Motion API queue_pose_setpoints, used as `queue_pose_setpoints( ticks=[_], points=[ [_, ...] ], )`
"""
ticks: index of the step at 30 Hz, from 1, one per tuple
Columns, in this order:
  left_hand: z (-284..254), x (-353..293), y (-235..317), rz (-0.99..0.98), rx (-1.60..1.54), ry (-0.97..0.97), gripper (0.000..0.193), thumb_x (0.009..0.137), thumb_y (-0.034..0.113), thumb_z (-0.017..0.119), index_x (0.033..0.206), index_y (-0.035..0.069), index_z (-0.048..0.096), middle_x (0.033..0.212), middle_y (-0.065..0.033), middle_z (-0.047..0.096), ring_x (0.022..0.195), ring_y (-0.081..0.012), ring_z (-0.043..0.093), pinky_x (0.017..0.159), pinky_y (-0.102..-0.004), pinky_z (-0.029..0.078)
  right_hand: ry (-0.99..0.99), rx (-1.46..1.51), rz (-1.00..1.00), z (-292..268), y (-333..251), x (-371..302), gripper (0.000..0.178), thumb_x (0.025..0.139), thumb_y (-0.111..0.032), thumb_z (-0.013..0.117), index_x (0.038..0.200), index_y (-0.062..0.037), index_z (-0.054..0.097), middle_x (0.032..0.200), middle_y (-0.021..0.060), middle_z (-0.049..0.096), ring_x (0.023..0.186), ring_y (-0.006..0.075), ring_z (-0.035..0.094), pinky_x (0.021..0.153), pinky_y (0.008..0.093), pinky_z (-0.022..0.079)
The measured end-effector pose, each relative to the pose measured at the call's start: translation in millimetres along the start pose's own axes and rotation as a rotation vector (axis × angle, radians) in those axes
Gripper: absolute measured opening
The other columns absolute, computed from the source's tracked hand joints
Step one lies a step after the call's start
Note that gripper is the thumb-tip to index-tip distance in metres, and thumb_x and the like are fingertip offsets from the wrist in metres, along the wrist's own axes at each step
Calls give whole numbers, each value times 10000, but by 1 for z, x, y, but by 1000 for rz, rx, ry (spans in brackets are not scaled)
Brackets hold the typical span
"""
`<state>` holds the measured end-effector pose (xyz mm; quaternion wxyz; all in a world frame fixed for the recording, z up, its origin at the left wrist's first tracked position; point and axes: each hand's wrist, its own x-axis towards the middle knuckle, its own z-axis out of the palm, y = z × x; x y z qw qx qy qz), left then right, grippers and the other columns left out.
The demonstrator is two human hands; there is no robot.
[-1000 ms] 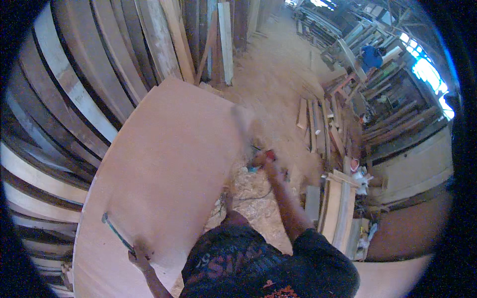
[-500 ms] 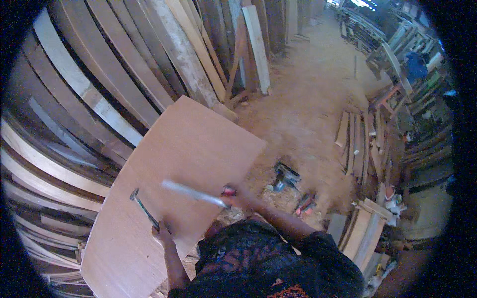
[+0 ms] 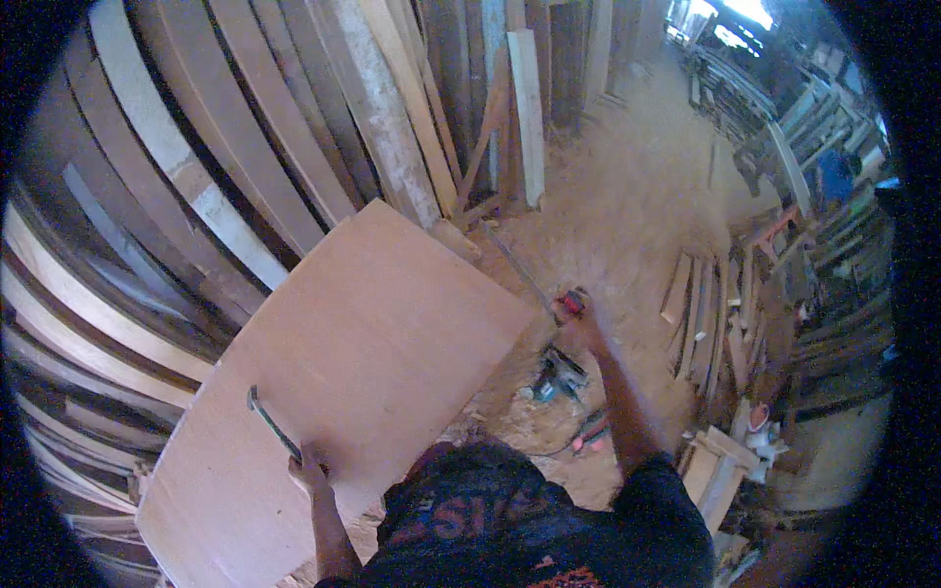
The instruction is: The person assembles a wooden frame by placing a thin strip along the edge of a large board, tapping it with a hammer, and using a square to check alignment. They repeatedly adjust the strip and tap it into place.
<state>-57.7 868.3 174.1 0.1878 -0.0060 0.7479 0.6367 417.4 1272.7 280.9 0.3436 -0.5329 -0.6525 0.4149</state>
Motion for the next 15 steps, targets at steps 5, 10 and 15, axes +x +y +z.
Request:
queue_pose_setpoints(
  ticks=[5, 10, 15],
  points=[
    [1, -17, 15, 31, -24, -5, 293, 928, 286, 719, 798, 150, 495, 594, 57, 455, 429, -60, 392, 363, -266, 287, -65, -72, -36, 29, -6, 41, 309, 873, -322, 781, 1038, -74, 701, 910, 21, 681, 796, 151, 631, 685, 336, 532],
    [-1, -15, 13, 46, 94, 76, 302, 909, 302, 736, 820, 128, 505, 596, 45, 464, 436, -65, 418, 361, -273, 293, -347, -84, 198, 54, 20, 108, 398, 839, -377, 811, 1083, -81, 706, 923, 18, 691, 784, 156, 633, 627, 328, 536],
    [-6, 0, -8, 83, 330, 189, 357, 861, 317, 762, 767, 101, 495, 590, 12, 470, 438, -103, 417, 367, -299, 340, -301, 115, 275, 95, 45, 167, 333, 868, -343, 787, 1056, -86, 691, 871, 21, 683, 748, 138, 625, 588, 318, 516]
  ],
)
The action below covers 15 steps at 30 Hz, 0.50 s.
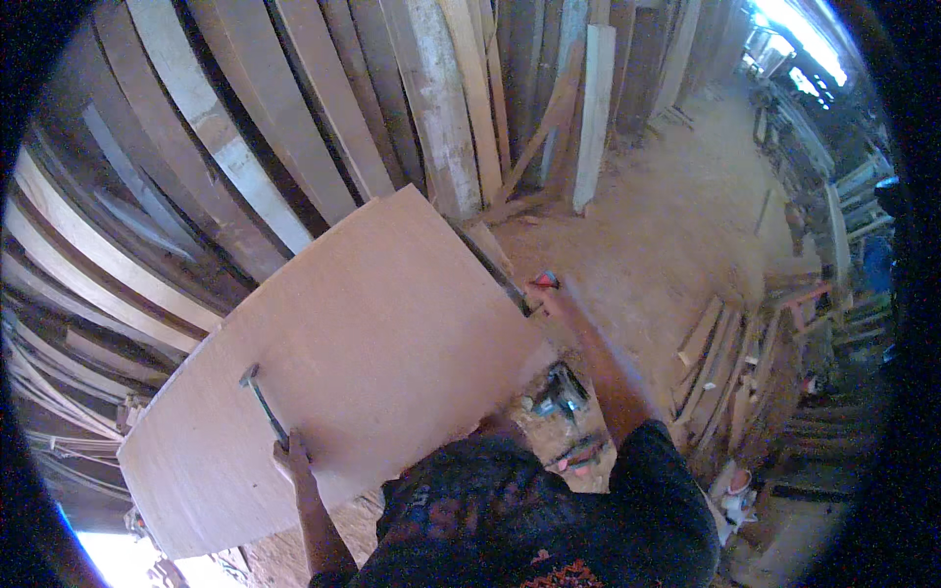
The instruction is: The person assembles a wooden frame by placing a thin strip along the edge of a large board, tapping it with a hammer, and using a square to check alignment. They repeatedly adjust the strip and tap it into place.
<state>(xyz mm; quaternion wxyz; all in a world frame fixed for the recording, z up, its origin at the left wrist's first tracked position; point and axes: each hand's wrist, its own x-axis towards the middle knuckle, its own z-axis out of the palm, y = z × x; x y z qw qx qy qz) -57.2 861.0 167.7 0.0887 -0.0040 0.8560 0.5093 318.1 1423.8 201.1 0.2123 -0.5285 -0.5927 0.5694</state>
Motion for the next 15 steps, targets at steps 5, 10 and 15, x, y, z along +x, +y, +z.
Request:
queue_pose_setpoints(
  ticks=[5, 10, 15],
  points=[
    [7, 2, -5, -34, 208, 145, 414, 868, 377, 757, 754, 71, 504, 585, -2, 499, 464, -136, 470, 392, -335, 381, 297, 210, -87, -53, -21, 31, 303, 881, -327, 780, 1050, -96, 681, 832, -5, 649, 714, 121, 586, 599, 299, 494],
    [12, -5, -1, -31, 227, 248, 434, 861, 416, 748, 722, 72, 524, 576, -23, 534, 470, -144, 499, 412, -346, 401, 113, 110, -112, -55, -20, -4, 274, 895, -311, 773, 1044, -105, 670, 793, -32, 614, 680, 104, 547, 610, 279, 471],
    [9, -14, 10, 142, 291, 211, 450, 856, 463, 731, 737, 62, 566, 610, -74, 581, 522, -204, 559, 484, -415, 446, 231, 338, -169, -12, -1, -2, 303, 879, -325, 795, 1035, -107, 654, 834, -25, 616, 681, 108, 551, 596, 273, 465]
  ],
)
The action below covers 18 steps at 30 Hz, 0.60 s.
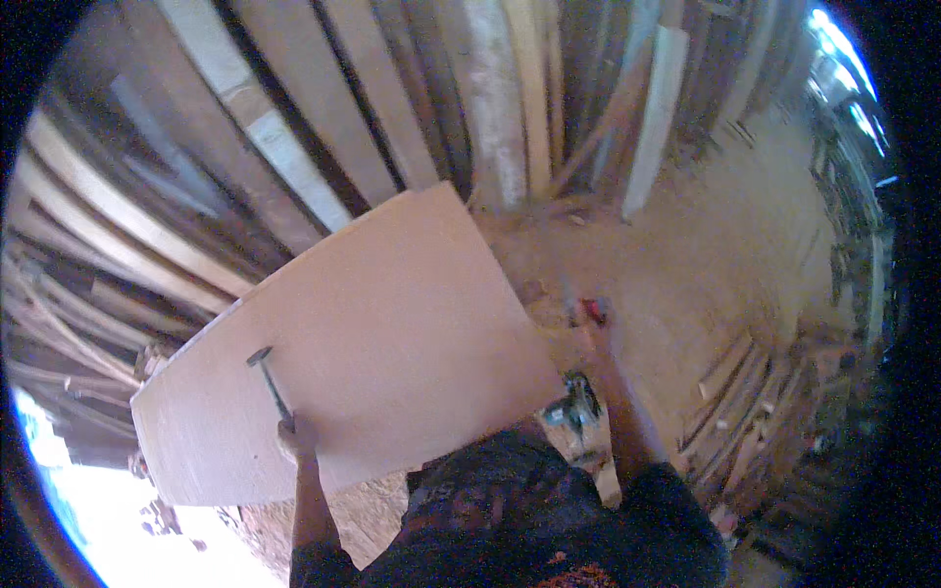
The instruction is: The person assembles a wooden frame by placing a thin strip along the edge of a large board, tapping it with a hammer, and using a square to check alignment. They repeatedly adjust the strip and tap it into place.
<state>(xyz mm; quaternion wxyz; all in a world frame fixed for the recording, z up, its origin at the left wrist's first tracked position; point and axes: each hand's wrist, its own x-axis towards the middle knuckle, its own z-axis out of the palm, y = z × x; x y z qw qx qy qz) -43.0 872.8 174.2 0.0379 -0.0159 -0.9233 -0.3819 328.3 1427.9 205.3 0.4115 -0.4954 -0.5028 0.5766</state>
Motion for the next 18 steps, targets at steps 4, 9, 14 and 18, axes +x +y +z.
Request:
queue_pose_setpoints(
  ticks=[4, 9, 14, 18],
  points=[
    [-1, -5, 14, -187, 165, -24, 453, 857, 503, 698, 797, 63, 607, 727, -150, 667, 651, -333, 662, 610, -487, 494, 75, 94, 64, 3, -19, 14, 295, 864, -328, 810, 975, -112, 642, 878, -16, 626, 742, 96, 569, 615, 275, 474],
    [6, -7, 24, -146, 229, 3, 466, 852, 513, 706, 825, 56, 619, 738, -170, 667, 667, -346, 668, 615, -494, 494, -437, -48, 190, 76, -31, -46, 306, 874, -350, 792, 1060, -141, 668, 912, -38, 641, 794, 71, 583, 595, 264, 471],
    [4, -10, 18, -95, -13, -16, 433, 879, 460, 717, 818, 48, 598, 655, -96, 589, 605, -275, 612, 575, -463, 463, -881, -124, 312, 189, 4, -140, 574, 879, -343, 788, 1357, -139, 545, 1017, -31, 666, 780, 77, 601, 570, 283, 495],
    [-12, -22, 29, -136, -316, -23, 369, 938, 386, 698, 832, 61, 558, 608, 8, 451, 542, -148, 496, 497, -369, 403, -911, -222, -62, 217, 24, -191, 711, 893, -322, 781, 1452, -93, 405, 970, 9, 666, 752, 107, 620, 584, 280, 518]
  ],
)
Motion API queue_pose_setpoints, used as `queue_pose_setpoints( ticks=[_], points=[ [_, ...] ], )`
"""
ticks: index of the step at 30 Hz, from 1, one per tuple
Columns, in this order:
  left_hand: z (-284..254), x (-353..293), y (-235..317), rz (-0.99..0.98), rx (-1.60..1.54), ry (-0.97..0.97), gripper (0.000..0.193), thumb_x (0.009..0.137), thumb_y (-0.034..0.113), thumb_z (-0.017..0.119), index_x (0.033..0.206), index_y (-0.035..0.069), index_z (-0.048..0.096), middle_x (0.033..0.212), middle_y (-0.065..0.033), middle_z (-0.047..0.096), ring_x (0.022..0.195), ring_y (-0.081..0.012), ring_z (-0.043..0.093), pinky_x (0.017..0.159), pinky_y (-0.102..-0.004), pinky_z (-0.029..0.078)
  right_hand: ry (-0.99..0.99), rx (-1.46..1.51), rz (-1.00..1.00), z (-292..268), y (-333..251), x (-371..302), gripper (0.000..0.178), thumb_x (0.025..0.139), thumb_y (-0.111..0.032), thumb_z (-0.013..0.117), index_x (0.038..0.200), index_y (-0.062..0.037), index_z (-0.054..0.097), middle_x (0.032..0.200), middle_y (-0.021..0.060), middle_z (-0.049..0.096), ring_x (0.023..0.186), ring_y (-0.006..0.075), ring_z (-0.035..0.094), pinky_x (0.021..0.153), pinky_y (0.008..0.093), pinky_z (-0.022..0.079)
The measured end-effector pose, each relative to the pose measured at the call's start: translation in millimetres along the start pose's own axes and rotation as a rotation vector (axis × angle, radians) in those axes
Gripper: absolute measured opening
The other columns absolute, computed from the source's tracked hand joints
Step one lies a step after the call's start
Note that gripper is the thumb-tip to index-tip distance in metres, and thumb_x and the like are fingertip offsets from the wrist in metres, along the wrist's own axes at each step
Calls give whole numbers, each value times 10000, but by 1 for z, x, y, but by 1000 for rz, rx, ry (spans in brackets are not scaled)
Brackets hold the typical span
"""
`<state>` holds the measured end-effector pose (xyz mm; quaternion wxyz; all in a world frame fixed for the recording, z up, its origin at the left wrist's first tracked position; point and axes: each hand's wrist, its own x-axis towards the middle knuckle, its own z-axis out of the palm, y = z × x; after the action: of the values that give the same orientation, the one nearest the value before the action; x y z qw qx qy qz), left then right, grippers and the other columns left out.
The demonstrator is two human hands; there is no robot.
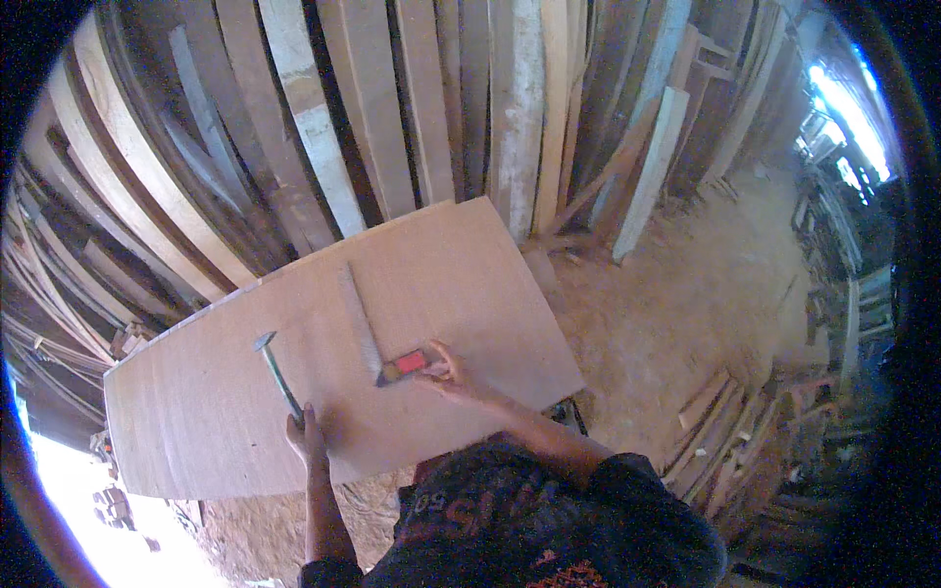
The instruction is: The person assembles a wooden frame by placing a thin strip along the edge of a large board, tapping it with a hammer, and using a square to check alignment. They repeatedly adjust the strip and tap it into place.
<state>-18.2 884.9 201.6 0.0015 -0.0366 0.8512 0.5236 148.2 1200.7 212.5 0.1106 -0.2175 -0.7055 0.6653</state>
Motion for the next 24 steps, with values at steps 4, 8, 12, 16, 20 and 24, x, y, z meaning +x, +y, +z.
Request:
queue_pose_setpoints(
  ticks=[4, 8, 12, 16, 20, 24],
  points=[
    [-13, -34, 30, -108, -149, -39, 335, 961, 353, 689, 855, 79, 529, 618, 45, 419, 499, -69, 405, 442, -267, 337, 85, -175, 7, -7, 18, -43, 632, 927, -270, 749, 1434, -74, 425, 915, 30, 675, 715, 114, 626, 612, 272, 529],
    [-2, -74, 53, -168, -254, -167, 289, 973, 311, 676, 863, 84, 535, 627, 49, 448, 497, -54, 427, 435, -253, 338, 165, -75, 75, -29, 29, -98, 411, 956, -240, 711, 1290, -45, 575, 895, 29, 680, 726, 107, 632, 636, 269, 530],
    [29, -114, 67, 10, -174, -388, 245, 944, 262, 704, 880, 62, 578, 631, 2, 516, 532, -95, 471, 485, -304, 396, 169, -173, 320, -65, 17, -141, 320, 946, -277, 714, 1174, -64, 645, 1070, 85, 700, 964, 172, 654, 831, 331, 543],
    [62, -136, 82, 144, 24, -451, 211, 902, 208, 729, 876, 45, 596, 626, -65, 548, 550, -165, 505, 539, -361, 437, 517, -664, 117, -116, 16, -147, 319, 942, -299, 685, 1148, -58, 654, 1055, 127, 693, 994, 252, 665, 874, 385, 537],
    [74, -141, 89, 114, 191, -437, 306, 856, 293, 765, 862, 43, 589, 629, -99, 568, 559, -216, 540, 566, -385, 458, 836, -895, -56, -188, 48, -125, 310, 878, -218, 770, 1099, -35, 654, 948, 61, 689, 857, 166, 645, 765, 342, 533],
    [76, -143, 89, 69, 217, -400, 366, 835, 359, 777, 865, 39, 604, 655, -117, 606, 575, -252, 579, 583, -408, 474, 392, -279, 344, -242, 82, -83, 368, 875, -242, 776, 1154, -25, 674, 1045, 68, 707, 922, 183, 664, 809, 353, 545]
  ],
)
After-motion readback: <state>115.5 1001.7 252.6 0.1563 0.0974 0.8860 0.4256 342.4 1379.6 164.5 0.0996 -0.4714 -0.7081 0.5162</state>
